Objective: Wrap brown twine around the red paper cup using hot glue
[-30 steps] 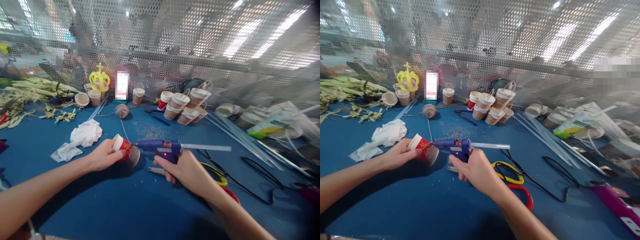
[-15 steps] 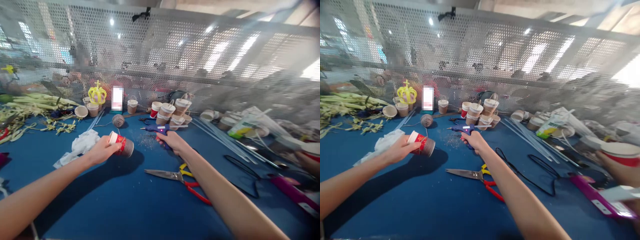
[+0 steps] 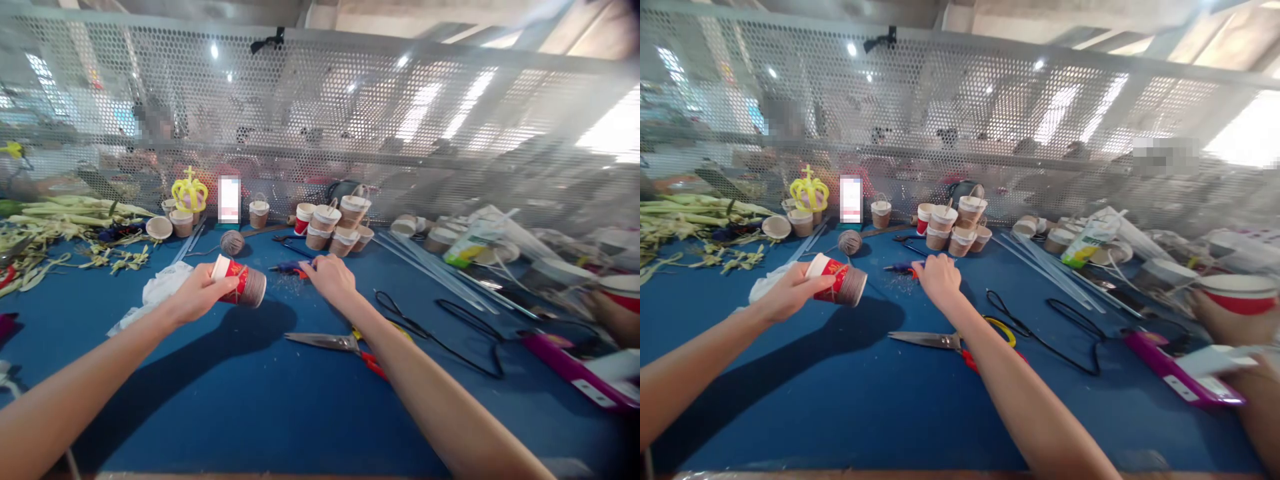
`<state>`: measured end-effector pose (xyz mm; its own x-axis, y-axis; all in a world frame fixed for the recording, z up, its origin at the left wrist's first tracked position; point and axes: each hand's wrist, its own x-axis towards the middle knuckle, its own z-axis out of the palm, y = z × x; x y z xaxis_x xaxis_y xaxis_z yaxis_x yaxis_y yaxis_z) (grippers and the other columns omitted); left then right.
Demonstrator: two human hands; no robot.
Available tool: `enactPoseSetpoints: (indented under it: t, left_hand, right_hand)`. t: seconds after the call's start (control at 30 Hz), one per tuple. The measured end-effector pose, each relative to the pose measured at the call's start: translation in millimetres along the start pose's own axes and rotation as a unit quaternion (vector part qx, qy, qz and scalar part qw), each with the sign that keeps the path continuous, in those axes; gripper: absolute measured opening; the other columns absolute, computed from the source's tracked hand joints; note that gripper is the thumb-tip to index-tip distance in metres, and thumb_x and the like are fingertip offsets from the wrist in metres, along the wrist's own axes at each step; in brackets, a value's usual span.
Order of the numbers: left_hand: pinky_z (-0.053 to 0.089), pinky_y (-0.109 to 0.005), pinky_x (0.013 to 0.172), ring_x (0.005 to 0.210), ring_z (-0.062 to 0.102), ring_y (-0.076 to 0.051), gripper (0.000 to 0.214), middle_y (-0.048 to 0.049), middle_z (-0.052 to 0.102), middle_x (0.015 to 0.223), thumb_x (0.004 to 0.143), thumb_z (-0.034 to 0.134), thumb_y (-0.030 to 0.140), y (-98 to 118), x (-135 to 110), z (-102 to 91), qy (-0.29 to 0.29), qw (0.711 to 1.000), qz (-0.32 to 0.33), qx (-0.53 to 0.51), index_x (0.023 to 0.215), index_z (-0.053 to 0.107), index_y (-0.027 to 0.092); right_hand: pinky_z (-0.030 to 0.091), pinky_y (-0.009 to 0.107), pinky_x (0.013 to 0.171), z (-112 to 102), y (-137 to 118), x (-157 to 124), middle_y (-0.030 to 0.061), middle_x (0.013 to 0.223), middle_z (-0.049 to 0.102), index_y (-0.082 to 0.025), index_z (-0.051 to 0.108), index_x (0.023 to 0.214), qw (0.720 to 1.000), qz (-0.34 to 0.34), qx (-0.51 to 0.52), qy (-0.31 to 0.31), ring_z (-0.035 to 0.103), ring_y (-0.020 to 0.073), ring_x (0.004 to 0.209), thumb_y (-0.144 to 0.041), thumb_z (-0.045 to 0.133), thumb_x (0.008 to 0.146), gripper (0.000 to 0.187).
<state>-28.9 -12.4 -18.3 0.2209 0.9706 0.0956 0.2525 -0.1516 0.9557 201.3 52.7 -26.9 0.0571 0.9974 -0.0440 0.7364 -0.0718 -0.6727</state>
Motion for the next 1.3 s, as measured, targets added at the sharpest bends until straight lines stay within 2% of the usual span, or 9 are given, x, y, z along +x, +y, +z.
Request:
enactPoseSetpoints:
  t: [0.13, 0.2, 0.3, 0.47, 0.57, 0.7, 0.93, 1.1, 1.3]
  left_hand:
    - [0.036, -0.021, 0.051, 0.052, 0.043, -0.009, 0.020, 0.0036, 0.051, 0.057, 0.064, 0.054, 0.034, -1.7, -4.5, 0.7, -0.006, 0.999, 0.004, -0.039, 0.065, 0.053, 0.014]
    - [0.036, -0.020, 0.051, 0.052, 0.043, -0.009, 0.020, 0.0031, 0.052, 0.057, 0.066, 0.054, 0.033, -2.5, -6.3, -0.4, -0.007, 0.999, 0.011, -0.045, 0.065, 0.054, 0.014]
    - [0.037, -0.021, 0.052, 0.054, 0.044, -0.010, 0.022, 0.0020, 0.053, 0.060, 0.068, 0.052, 0.035, -4.5, -10.3, -1.4, -0.001, 0.999, 0.011, -0.033, 0.068, 0.056, 0.013]
    - [0.033, -0.020, 0.046, 0.049, 0.040, -0.009, 0.021, 0.0028, 0.044, 0.054, 0.073, 0.047, 0.032, -5.9, -21.6, 7.3, -0.040, 0.998, 0.020, 0.047, 0.060, 0.049, 0.015]
    - [0.025, -0.018, 0.040, 0.043, 0.031, -0.007, 0.023, 0.0050, 0.036, 0.048, 0.074, 0.045, 0.026, -3.3, -28.7, 15.7, -0.102, 0.988, 0.063, 0.094, 0.053, 0.039, 0.017]
    - [0.025, -0.019, 0.042, 0.043, 0.031, -0.006, 0.021, 0.0053, 0.038, 0.049, 0.074, 0.045, 0.017, 0.3, -34.7, 24.4, -0.157, 0.964, 0.181, 0.115, 0.055, 0.038, 0.017]
    - [0.024, -0.020, 0.044, 0.044, 0.028, -0.006, 0.025, 0.0066, 0.032, 0.048, 0.073, 0.043, 0.011, -1.7, -39.9, 33.1, -0.219, 0.953, 0.180, 0.107, 0.052, 0.031, 0.018]
    - [0.023, -0.018, 0.041, 0.044, 0.026, -0.006, 0.023, 0.0069, 0.031, 0.049, 0.073, 0.042, 0.015, -4.4, -38.7, 34.4, -0.207, 0.972, 0.079, 0.071, 0.053, 0.032, 0.017]
    - [0.022, -0.017, 0.040, 0.045, 0.026, -0.005, 0.020, 0.0068, 0.031, 0.050, 0.073, 0.043, 0.021, -5.9, -37.0, 36.2, -0.204, 0.977, 0.019, 0.064, 0.055, 0.038, 0.016]
  right_hand:
    - [0.043, 0.022, 0.052, 5.9, -20.3, -40.7, 0.0035, 0.073, 0.063, -0.017, 0.061, 0.084, 0.990, -0.069, 0.036, -0.114, 0.060, 0.0141, 0.064, -0.044, 0.048, 0.080, 0.031]
    - [0.036, 0.019, 0.037, 9.3, -26.1, -57.9, -0.0005, 0.058, 0.059, -0.016, 0.059, 0.081, 0.954, -0.086, 0.133, -0.256, 0.052, 0.0087, 0.042, -0.046, 0.046, 0.079, 0.033]
    - [0.022, 0.016, 0.031, 6.9, -24.8, -65.2, -0.0078, 0.041, 0.043, -0.015, 0.054, 0.067, 0.933, -0.093, 0.258, -0.234, 0.032, 0.0033, 0.031, -0.040, 0.055, 0.074, 0.027]
    - [0.033, 0.017, 0.043, -0.6, -15.4, -52.0, -0.0067, 0.053, 0.047, -0.017, 0.053, 0.075, 0.929, -0.107, 0.349, -0.068, 0.040, 0.0048, 0.045, -0.044, 0.046, 0.079, 0.028]
    - [0.043, 0.025, 0.064, 6.8, -17.0, -58.0, 0.0039, 0.072, 0.062, -0.013, 0.061, 0.075, 0.926, -0.103, 0.325, -0.161, 0.056, 0.0123, 0.070, -0.048, 0.050, 0.076, 0.037]
    - [0.039, 0.034, 0.085, 18.5, -21.1, -74.0, 0.0067, 0.083, 0.066, -0.013, 0.066, 0.087, 0.883, -0.072, 0.313, -0.342, 0.059, 0.0170, 0.085, -0.054, 0.033, 0.082, 0.054]
    - [0.041, 0.029, 0.082, 23.2, -20.6, -81.3, 0.0040, 0.097, 0.064, -0.020, 0.064, 0.094, 0.788, -0.054, 0.478, -0.383, 0.058, 0.0146, 0.089, -0.036, 0.067, 0.066, 0.032]
    - [0.039, 0.027, 0.085, 22.1, -20.5, -83.2, 0.0034, 0.112, 0.055, -0.017, 0.065, 0.068, 0.794, -0.084, 0.493, -0.345, 0.052, 0.0154, 0.103, -0.020, 0.068, 0.066, 0.005]
    - [0.035, 0.031, 0.090, 20.1, -23.8, -87.6, 0.0056, 0.112, 0.054, -0.017, 0.062, 0.073, 0.860, -0.192, 0.362, -0.304, 0.044, 0.0180, 0.113, -0.023, 0.066, 0.069, 0.008]
